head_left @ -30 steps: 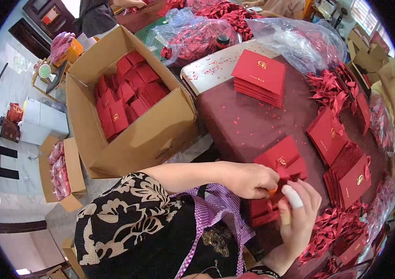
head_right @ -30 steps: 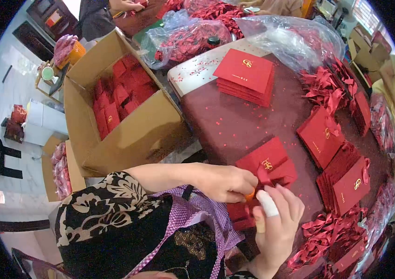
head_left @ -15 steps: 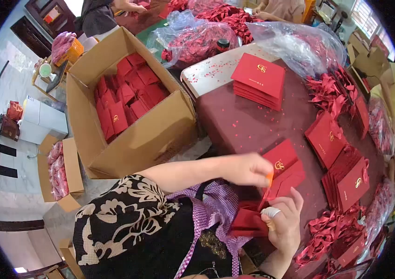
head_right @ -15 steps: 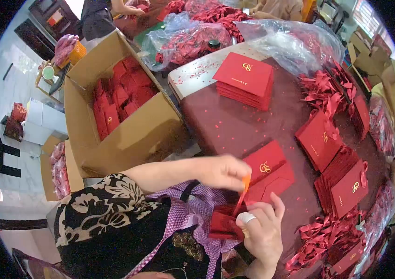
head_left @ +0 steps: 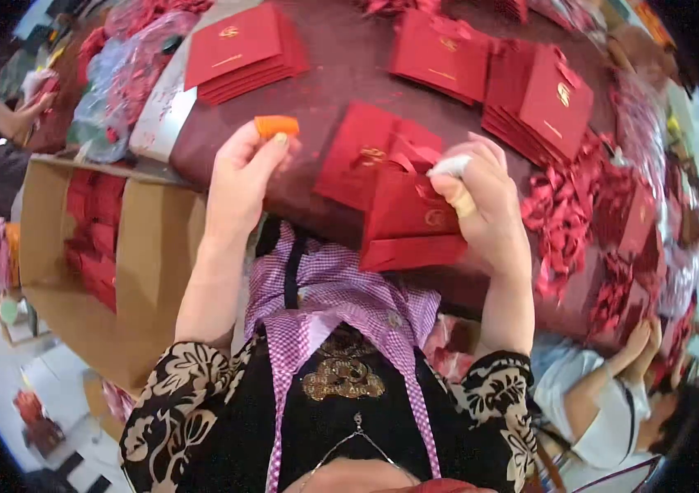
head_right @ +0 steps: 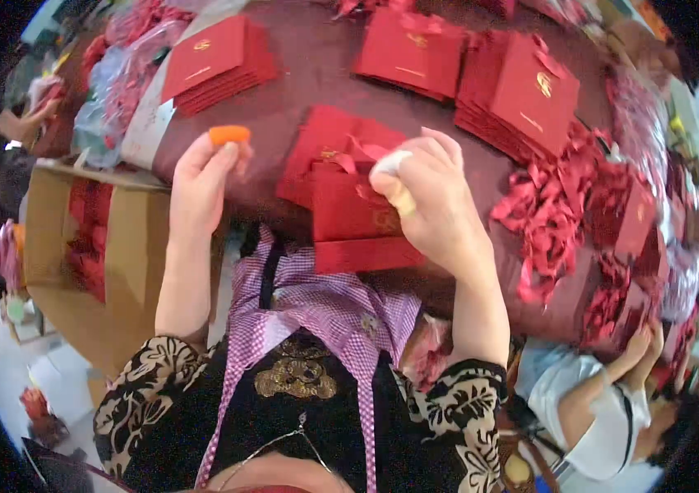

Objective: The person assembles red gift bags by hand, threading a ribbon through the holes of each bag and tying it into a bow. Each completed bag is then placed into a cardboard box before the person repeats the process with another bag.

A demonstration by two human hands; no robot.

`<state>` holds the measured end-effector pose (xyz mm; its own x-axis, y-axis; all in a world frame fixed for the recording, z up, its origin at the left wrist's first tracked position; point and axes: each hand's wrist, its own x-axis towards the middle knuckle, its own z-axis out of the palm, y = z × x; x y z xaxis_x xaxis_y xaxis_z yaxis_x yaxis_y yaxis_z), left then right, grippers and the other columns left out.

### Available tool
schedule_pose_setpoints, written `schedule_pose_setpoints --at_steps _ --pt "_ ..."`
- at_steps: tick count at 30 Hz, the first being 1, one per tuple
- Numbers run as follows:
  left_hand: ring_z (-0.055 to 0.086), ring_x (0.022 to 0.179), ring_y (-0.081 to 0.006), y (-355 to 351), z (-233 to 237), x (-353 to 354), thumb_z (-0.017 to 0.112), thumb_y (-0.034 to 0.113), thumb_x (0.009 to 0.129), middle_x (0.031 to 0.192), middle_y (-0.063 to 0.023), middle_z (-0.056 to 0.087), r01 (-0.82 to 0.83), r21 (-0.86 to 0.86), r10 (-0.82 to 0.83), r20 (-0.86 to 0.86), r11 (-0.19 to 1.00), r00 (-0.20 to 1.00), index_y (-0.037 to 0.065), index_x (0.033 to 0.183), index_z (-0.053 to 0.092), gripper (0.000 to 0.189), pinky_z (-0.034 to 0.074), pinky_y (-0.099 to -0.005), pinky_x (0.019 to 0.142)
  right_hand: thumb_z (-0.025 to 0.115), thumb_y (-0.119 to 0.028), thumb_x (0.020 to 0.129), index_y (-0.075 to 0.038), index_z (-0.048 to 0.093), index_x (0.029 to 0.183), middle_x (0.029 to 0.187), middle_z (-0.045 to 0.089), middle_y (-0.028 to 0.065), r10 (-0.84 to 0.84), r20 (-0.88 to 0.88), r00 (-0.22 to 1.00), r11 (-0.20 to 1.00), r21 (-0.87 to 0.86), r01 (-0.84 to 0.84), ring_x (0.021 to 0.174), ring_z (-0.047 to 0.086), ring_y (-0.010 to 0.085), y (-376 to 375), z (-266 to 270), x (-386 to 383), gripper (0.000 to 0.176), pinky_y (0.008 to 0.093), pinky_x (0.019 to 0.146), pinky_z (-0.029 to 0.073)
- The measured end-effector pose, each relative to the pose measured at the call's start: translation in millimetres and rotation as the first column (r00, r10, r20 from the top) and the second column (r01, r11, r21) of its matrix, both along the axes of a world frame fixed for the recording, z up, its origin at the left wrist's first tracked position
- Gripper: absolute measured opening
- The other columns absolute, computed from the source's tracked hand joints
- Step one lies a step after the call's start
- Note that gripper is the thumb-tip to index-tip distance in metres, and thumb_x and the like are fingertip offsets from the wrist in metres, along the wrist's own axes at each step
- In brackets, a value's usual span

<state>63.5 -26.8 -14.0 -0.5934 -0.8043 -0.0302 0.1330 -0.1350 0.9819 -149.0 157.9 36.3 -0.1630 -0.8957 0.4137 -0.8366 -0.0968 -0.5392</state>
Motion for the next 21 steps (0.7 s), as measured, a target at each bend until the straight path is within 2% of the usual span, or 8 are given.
schedule_pose_setpoints --at_steps 4,8,12,15,17,18,20,21 --pt "0.06 0.076 -0.0083 13.5 -5.1 -0.2 0.056 0.01 0.093 0.09 -0.0043 0.068 0.446 0.211 -0.452 -0.018 0.87 0.892 0.001 0.104 0.066 0.017 0.049 -0.0222 0.07 0.063 -0.015 0.085 -0.006 0.061 0.084 0.081 0.061 0.0066 0.015 0.092 0.996 1.0 -0.029 -0.012 0.086 0.059 0.0253 -0.5 -5.5 -3.8 0.009 0.0437 0.099 0.037" --pt "0.057 0.109 -0.0137 44.3 -2.3 -21.0 0.054 0.004 0.093 0.124 -0.0073 0.058 0.495 0.167 -0.463 -0.195 0.853 0.865 0.0 0.135 0.046 0.043 0.048 -0.0293 0.091 0.062 -0.016 0.088 -0.004 0.062 0.085 0.083 0.063 0.0058 0.065 0.267 0.961 0.998 -0.029 -0.06 0.088 0.06 0.0236 -2.7 -8.9 2.9 0.013 0.041 0.099 0.037" --pt "0.055 0.114 -0.0153 50.7 -7.6 -23.2 0.056 0.0 0.091 0.127 -0.0083 0.056 0.48 0.072 -0.469 -0.129 0.874 0.874 0.001 0.135 0.047 0.044 0.046 -0.0306 0.095 0.059 -0.011 0.092 -0.002 0.062 0.09 0.083 0.062 0.0032 0.031 0.515 0.857 0.999 0.018 -0.047 0.083 0.057 0.0122 -3.6 -16.5 14.1 0.009 0.0258 0.076 0.045" --pt "0.056 0.112 -0.0155 61.6 4.8 -31.2 0.06 -0.004 0.088 0.124 -0.0073 0.058 0.374 0.09 -0.368 -0.071 0.923 0.927 0.0 0.126 0.055 0.039 0.048 -0.0296 0.092 0.057 -0.013 0.094 0.0 0.061 0.094 0.084 0.061 -0.0008 -0.046 0.768 0.639 0.996 0.08 -0.024 0.082 0.054 0.007 -4.9 -30.0 21.8 0.014 0.0242 0.075 0.046" --pt "0.059 0.106 -0.0155 55.3 -15.6 -31.3 0.059 -0.005 0.087 0.118 -0.0056 0.061 0.351 0.077 -0.328 -0.216 0.933 0.92 -0.001 0.122 0.057 0.035 0.048 -0.0297 0.092 0.057 -0.013 0.094 -0.001 0.063 0.097 0.085 0.063 0.0026 0.001 0.708 0.706 0.998 -0.04 0.04 0.083 0.057 0.0099 -5.5 -37.6 22.6 0.013 0.0261 0.077 0.047" --pt "0.06 0.103 -0.0154 54.3 -17.2 -32.4 0.058 -0.005 0.088 0.111 -0.005 0.064 0.342 0.091 -0.306 -0.275 0.935 0.911 -0.001 0.118 0.059 0.03 0.047 -0.0292 0.093 0.059 -0.011 0.088 -0.003 0.063 0.092 0.085 0.065 0.0125 -0.026 0.537 0.843 0.978 -0.16 0.133 0.083 0.062 0.0285 -4.9 -34.8 22.8 0.01 0.039 0.074 0.049" --pt "0.06 0.102 -0.0149 42.5 -18.7 -28.2 0.057 -0.003 0.09 0.108 -0.0056 0.064 0.307 0.095 -0.281 -0.216 0.947 0.935 -0.001 0.116 0.06 0.027 0.046 -0.0282 0.092 0.063 -0.007 0.085 -0.006 0.064 0.106 0.096 0.066 0.0131 -0.177 0.177 0.968 0.938 -0.268 0.22 0.093 0.062 0.0287 4.2 -37.1 10.4 0.02 0.0361 0.083 0.049" --pt "0.061 0.099 -0.0147 33.5 -18.3 -27.7 0.058 -0.001 0.091 0.107 -0.0061 0.065 0.329 0.179 -0.262 -0.318 0.927 0.911 0.0 0.113 0.061 0.023 0.047 -0.0267 0.09 0.065 -0.005 0.081 -0.008 0.064 0.107 0.102 0.065 0.0125 -0.188 0.122 0.975 0.936 -0.279 0.216 0.101 0.06 0.0313 12.8 -38.0 -0.1 0.026 0.0399 0.089 0.046"
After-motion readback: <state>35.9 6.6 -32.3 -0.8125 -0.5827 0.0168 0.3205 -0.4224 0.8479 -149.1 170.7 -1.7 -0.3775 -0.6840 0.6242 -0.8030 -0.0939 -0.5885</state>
